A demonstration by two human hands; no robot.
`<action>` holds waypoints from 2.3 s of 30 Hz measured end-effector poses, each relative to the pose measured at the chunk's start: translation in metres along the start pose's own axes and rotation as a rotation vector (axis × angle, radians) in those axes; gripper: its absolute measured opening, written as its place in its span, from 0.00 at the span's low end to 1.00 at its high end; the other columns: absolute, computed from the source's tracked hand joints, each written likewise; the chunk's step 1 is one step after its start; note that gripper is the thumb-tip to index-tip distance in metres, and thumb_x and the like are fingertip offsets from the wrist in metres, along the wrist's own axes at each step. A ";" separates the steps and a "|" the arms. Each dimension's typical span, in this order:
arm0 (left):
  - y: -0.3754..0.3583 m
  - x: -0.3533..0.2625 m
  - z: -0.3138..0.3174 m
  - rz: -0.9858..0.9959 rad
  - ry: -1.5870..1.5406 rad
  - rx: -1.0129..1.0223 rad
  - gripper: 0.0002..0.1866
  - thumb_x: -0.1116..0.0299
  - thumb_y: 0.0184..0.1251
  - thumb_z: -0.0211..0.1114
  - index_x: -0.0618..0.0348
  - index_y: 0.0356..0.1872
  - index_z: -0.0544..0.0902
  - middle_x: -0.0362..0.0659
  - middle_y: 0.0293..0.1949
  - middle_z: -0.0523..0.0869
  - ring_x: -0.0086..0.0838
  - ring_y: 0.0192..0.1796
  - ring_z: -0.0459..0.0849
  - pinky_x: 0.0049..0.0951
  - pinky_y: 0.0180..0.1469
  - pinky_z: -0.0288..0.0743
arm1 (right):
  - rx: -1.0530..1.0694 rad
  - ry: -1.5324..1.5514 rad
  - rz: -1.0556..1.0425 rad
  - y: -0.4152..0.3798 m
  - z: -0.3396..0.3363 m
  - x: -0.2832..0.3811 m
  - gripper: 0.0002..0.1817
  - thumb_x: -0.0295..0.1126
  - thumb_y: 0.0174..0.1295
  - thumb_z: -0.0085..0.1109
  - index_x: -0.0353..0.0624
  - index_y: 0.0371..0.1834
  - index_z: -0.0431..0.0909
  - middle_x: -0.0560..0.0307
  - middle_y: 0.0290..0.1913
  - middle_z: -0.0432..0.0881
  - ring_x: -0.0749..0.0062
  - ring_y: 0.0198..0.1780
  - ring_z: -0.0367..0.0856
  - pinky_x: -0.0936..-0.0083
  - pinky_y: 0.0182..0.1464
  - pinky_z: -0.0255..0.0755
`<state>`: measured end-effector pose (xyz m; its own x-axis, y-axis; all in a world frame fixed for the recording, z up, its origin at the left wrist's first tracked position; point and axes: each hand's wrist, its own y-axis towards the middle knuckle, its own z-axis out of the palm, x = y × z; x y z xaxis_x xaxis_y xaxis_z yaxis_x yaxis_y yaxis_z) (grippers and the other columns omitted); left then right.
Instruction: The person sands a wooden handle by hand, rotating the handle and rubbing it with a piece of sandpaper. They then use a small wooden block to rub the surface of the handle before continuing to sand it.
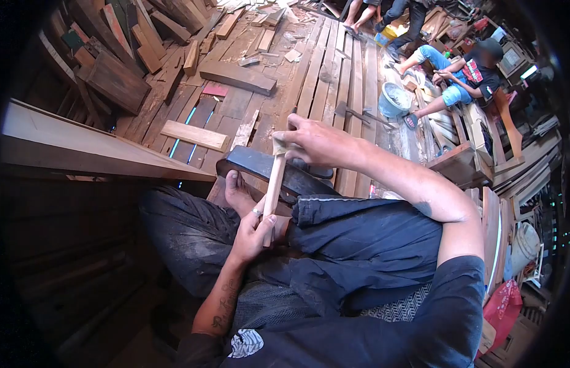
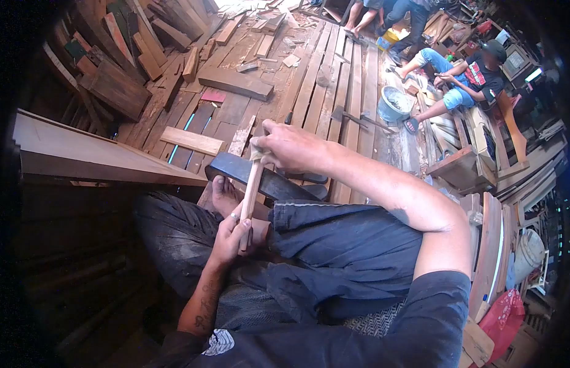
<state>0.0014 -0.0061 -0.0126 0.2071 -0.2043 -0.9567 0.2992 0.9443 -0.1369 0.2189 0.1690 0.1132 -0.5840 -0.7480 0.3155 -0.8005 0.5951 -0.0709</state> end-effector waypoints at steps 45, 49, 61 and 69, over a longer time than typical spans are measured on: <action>-0.004 -0.013 0.002 -0.113 -0.036 0.095 0.27 0.60 0.88 0.50 0.63 0.80 0.65 0.33 0.28 0.78 0.15 0.24 0.74 0.17 0.26 0.67 | 0.016 0.176 -0.070 0.008 0.002 0.026 0.07 0.29 0.63 0.69 0.37 0.40 0.84 0.42 0.37 0.82 0.43 0.47 0.84 0.55 0.49 0.77; -0.001 -0.009 0.005 -0.040 -0.067 0.094 0.28 0.60 0.88 0.49 0.63 0.80 0.64 0.34 0.24 0.77 0.16 0.19 0.73 0.18 0.22 0.66 | 0.150 0.227 -0.095 0.005 0.005 0.035 0.06 0.28 0.63 0.69 0.37 0.38 0.85 0.42 0.37 0.83 0.45 0.44 0.84 0.56 0.49 0.77; -0.002 -0.011 0.001 -0.095 -0.082 0.112 0.27 0.59 0.89 0.48 0.65 0.79 0.65 0.35 0.21 0.77 0.18 0.17 0.72 0.19 0.20 0.64 | 0.280 0.373 -0.131 0.008 0.004 0.033 0.09 0.32 0.66 0.68 0.36 0.37 0.82 0.42 0.35 0.83 0.43 0.41 0.83 0.55 0.46 0.76; -0.002 -0.012 0.004 -0.069 -0.061 0.080 0.27 0.60 0.89 0.49 0.66 0.78 0.66 0.35 0.19 0.76 0.18 0.16 0.71 0.19 0.20 0.64 | 0.308 0.334 -0.138 0.004 -0.003 0.029 0.07 0.30 0.66 0.66 0.38 0.38 0.82 0.42 0.37 0.81 0.42 0.45 0.84 0.53 0.48 0.77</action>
<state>0.0018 -0.0068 0.0000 0.2390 -0.2853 -0.9282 0.3872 0.9046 -0.1783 0.1991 0.1504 0.1246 -0.4347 -0.6486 0.6247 -0.8996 0.3445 -0.2683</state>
